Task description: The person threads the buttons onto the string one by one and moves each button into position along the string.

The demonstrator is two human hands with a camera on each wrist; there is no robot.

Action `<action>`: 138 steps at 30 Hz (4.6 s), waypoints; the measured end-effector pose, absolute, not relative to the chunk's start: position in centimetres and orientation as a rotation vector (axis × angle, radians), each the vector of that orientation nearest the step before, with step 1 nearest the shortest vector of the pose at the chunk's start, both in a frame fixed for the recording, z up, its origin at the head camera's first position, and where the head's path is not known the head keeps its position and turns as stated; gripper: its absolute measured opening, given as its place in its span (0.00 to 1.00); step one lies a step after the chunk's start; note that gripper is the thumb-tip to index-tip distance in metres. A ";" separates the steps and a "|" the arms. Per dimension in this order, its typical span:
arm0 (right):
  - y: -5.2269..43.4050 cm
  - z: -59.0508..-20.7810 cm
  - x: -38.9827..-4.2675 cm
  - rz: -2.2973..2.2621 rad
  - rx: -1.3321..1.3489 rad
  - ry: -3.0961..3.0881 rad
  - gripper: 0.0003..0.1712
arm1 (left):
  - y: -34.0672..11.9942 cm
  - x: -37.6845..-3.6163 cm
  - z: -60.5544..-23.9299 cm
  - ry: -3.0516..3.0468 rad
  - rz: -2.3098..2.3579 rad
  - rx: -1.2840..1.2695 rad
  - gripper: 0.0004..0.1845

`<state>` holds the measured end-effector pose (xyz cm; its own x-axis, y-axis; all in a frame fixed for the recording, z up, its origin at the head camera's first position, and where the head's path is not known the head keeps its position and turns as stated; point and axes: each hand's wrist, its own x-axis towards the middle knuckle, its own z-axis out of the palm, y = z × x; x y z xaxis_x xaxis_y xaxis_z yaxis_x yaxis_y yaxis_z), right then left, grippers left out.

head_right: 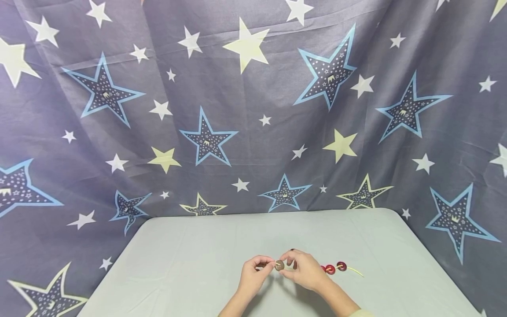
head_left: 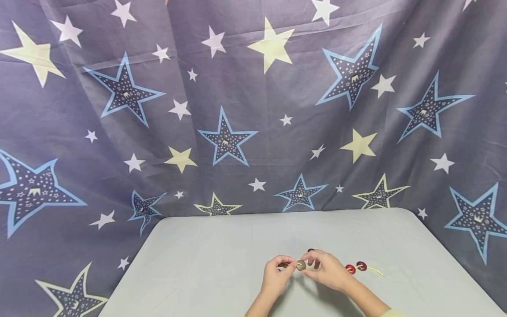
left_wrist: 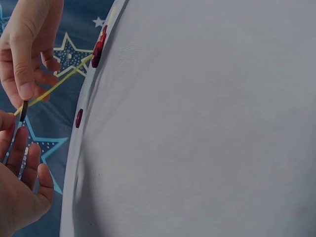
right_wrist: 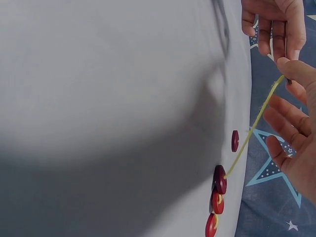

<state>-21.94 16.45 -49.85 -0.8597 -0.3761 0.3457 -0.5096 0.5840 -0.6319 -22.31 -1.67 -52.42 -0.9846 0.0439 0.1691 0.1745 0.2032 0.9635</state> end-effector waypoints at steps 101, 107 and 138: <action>21.8 -51.3 -21.4 1.063 0.592 -2.783 0.12 | -2.1 -22.2 -52.6 -2.392 -1.906 -0.168 0.04; 22.0 -51.5 -21.5 1.046 0.597 -2.785 0.12 | -2.1 -22.0 -52.5 -2.378 -1.920 -0.177 0.04; 22.5 -51.9 -21.5 0.906 0.572 -2.838 0.13 | -2.0 -22.2 -52.8 -2.373 -1.915 -0.158 0.05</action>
